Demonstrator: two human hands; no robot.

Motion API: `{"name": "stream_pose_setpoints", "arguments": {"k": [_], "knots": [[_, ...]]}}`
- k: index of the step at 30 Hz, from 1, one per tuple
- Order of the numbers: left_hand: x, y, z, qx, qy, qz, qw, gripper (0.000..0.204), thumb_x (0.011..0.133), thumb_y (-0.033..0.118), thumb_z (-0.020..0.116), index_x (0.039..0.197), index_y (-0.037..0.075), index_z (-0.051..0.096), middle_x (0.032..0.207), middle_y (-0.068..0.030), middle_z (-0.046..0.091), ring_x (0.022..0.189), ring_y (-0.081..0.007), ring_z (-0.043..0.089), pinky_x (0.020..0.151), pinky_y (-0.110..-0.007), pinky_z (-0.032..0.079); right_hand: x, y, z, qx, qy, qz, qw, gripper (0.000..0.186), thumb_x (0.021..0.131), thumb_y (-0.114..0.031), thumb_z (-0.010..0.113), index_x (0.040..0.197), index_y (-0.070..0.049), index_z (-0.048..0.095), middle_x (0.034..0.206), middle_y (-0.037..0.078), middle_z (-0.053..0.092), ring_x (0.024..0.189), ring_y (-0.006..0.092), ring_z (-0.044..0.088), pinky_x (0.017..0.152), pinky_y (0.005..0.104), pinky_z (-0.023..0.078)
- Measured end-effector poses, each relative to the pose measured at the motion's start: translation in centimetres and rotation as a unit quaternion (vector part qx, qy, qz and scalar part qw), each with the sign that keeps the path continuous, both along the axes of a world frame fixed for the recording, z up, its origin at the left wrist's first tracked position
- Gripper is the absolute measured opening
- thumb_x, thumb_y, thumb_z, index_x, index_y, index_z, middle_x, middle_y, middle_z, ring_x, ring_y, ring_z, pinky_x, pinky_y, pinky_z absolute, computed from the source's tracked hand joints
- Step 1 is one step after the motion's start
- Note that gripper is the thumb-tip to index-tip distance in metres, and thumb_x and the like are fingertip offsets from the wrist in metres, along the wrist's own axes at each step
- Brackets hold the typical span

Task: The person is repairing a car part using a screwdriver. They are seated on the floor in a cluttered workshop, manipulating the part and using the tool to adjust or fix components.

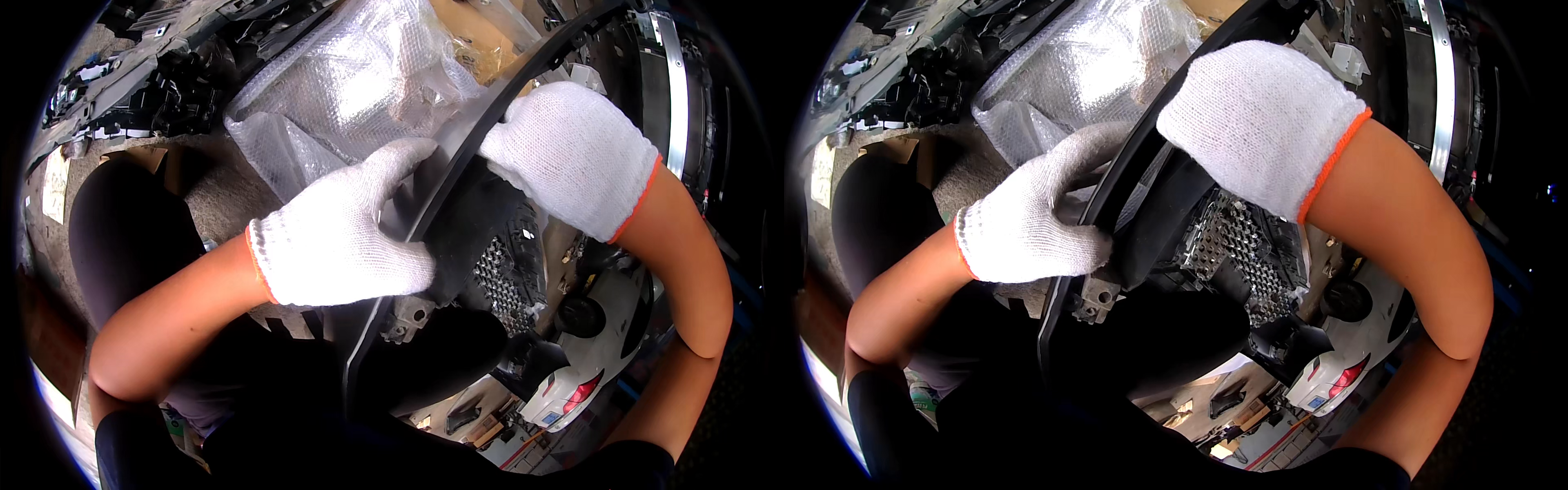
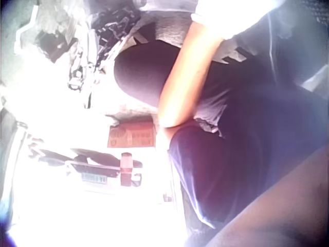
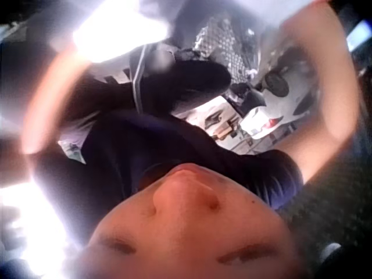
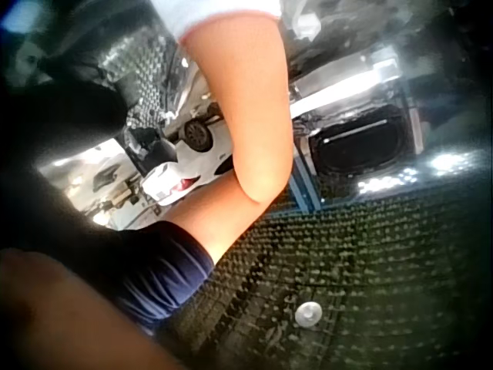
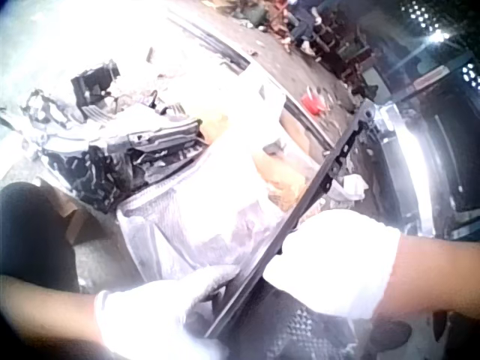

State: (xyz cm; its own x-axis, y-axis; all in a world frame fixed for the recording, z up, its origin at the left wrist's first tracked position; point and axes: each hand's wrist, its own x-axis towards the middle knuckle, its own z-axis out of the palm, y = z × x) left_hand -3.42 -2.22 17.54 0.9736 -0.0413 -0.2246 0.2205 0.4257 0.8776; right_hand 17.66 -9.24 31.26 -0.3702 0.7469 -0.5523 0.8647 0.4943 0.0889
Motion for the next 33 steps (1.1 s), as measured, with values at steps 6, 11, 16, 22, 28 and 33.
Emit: {"name": "stream_pose_setpoints", "arguments": {"k": [6, 11, 16, 22, 28, 33], "knots": [[0.2, -0.4, -0.4, -0.014, -0.004, -0.006, 1.0, 0.092, 0.073, 0.011, 0.074, 0.152, 0.004, 0.028, 0.146, -0.0159, 0.044, 0.139, -0.0302, 0.041, 0.113, -0.045, 0.038, -1.7, 0.4, 0.7, -0.081, -0.109, -0.043, 0.99, 0.012, 0.078, -0.009, 0.066, 0.089, -0.008, 0.067, 0.084, 0.011, 0.064, 0.086, 0.028, 0.065, 0.082, 0.0389, 0.053], [0.1, -0.1, 0.1, -0.001, -0.003, -0.004, 1.0, 0.091, 0.072, 0.011, 0.073, 0.151, 0.003, 0.029, 0.145, -0.0162, 0.045, 0.138, -0.0296, 0.042, 0.112, -0.044, 0.039, -1.4, 0.1, 1.1, -0.051, -0.07, -0.016, 0.996, 0.014, 0.077, -0.008, 0.066, 0.09, -0.008, 0.067, 0.086, 0.01, 0.064, 0.087, 0.028, 0.065, 0.082, 0.0389, 0.054], [0.2, -0.2, -0.6, 0.032, -0.025, 0.002, 0.999, 0.091, 0.071, 0.012, 0.074, 0.151, 0.003, 0.03, 0.143, -0.0165, 0.048, 0.136, -0.029, 0.044, 0.113, -0.043, 0.038, -1.5, 0.3, 1.0, -0.066, -0.101, -0.047, 0.992, 0.014, 0.078, -0.007, 0.065, 0.092, -0.007, 0.068, 0.086, 0.01, 0.064, 0.086, 0.0276, 0.065, 0.08, 0.0379, 0.054], [0.3, -0.3, -0.5, 0.029, -0.02, 0.006, 0.999, 0.091, 0.071, 0.012, 0.073, 0.15, 0.003, 0.031, 0.142, -0.0167, 0.048, 0.136, -0.029, 0.044, 0.113, -0.043, 0.039, 0.0, -0.2, 0.5, -0.049, -0.024, -0.061, 0.997, 0.013, 0.082, -0.009, 0.066, 0.095, -0.007, 0.069, 0.082, 0.01, 0.063, 0.082, 0.026, 0.065, 0.076, 0.0379, 0.054], [0.3, -0.8, -0.7, 0.023, -0.045, 0.049, 0.998, 0.091, 0.072, 0.019, 0.077, 0.147, -0.007, 0.032, 0.108, -0.0185, 0.063, 0.091, -0.0224, 0.065, 0.081, -0.033, 0.054, -1.1, 0.9, 1.4, -0.062, -0.042, -0.066, 0.995, 0.012, 0.086, -0.012, 0.067, 0.096, -0.007, 0.07, 0.082, 0.01, 0.065, 0.081, 0.0255, 0.065, 0.076, 0.0377, 0.054], [0.4, -0.9, -0.8, -0.009, -0.043, 0.063, 0.997, 0.086, 0.073, 0.018, 0.076, 0.145, -0.005, 0.035, 0.105, -0.0164, 0.064, 0.085, -0.0183, 0.067, 0.076, -0.031, 0.057, -1.6, 1.3, 0.7, -0.053, -0.067, -0.066, 0.994, 0.012, 0.087, -0.014, 0.067, 0.096, -0.007, 0.07, 0.082, 0.009, 0.066, 0.081, 0.0262, 0.066, 0.078, 0.0381, 0.054]]}}
